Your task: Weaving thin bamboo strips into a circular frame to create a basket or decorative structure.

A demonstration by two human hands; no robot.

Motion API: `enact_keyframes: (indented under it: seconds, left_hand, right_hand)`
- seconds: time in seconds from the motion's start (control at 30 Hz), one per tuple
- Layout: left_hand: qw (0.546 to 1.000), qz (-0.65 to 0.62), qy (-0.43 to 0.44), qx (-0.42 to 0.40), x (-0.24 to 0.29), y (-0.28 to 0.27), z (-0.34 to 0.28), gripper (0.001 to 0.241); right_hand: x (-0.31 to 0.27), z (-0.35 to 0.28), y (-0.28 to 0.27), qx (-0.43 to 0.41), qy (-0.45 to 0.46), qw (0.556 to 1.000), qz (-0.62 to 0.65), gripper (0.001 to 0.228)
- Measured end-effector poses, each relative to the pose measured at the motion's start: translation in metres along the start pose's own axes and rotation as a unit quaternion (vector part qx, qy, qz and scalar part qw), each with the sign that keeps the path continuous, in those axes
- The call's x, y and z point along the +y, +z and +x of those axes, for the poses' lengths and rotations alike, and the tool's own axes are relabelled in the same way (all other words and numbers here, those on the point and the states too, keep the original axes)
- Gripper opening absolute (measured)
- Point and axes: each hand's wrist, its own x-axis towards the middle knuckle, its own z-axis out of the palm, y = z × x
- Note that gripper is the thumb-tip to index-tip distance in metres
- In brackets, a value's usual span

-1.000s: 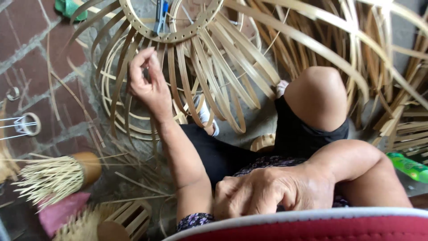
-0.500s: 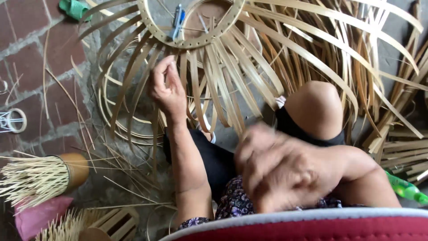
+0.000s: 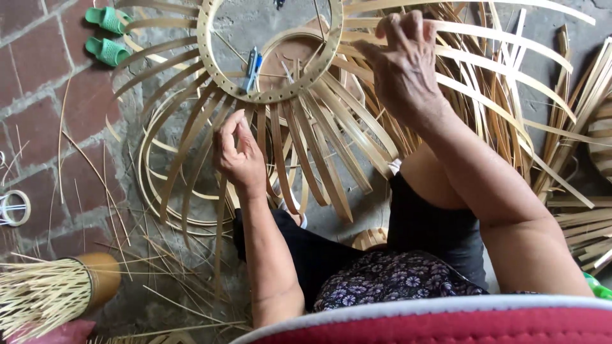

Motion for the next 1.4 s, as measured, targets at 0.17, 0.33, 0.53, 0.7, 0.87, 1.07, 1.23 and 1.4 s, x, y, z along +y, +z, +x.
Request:
enact_keyframes:
  seconds: [0.17, 0.33, 0.53, 0.7, 0.87, 1.07, 1.23, 1.4]
  left_hand:
    - [1.000, 0.011, -0.001, -0.002, 0.001, 0.001, 0.001, 0.014]
    - [1.000, 0.011, 0.005, -0.006, 0.000, 0.003, 0.003, 0.013]
    - [1.000, 0.013, 0.000, -0.017, 0.002, 0.002, 0.003, 0.013]
    - [1.000, 0.007, 0.002, -0.017, 0.002, 0.003, 0.004, 0.014]
    - [1.000, 0.013, 0.004, -0.018, 0.003, 0.001, 0.005, 0.014]
    - [1.000, 0.018, -0.002, -0.018, -0.001, 0.003, 0.003, 0.014]
    - [1.000, 0.021, 0.003, -0.020, -0.001, 0.002, 0.004, 0.015]
    - [1.000, 0.020, 0.001, -0.013, -0.001, 0.003, 0.004, 0.016]
  right_hand:
    - [-0.003, 0.007, -0.004, -0.018, -0.002, 1.000, 0.012, 0.037]
    - [-0.006, 0.009, -0.001, -0.042, 0.007, 0.999, 0.011, 0.033]
    - [-0.006, 0.012, 0.000, -0.043, 0.012, 0.999, 0.022, 0.030]
    - [0.015, 0.012, 0.013, -0.037, 0.029, 0.998, 0.034, 0.044]
    - [0.013, 0.022, 0.014, -0.033, 0.045, 0.998, 0.010, 0.048]
    - [0.010, 0.029, 0.010, -0.047, 0.049, 0.997, 0.029, 0.041]
    - [0.022, 0.028, 0.021, -0.049, 0.057, 0.996, 0.039, 0.044]
    - [0.033, 0.047, 0.033, -0.014, 0.054, 0.998, 0.008, 0.044]
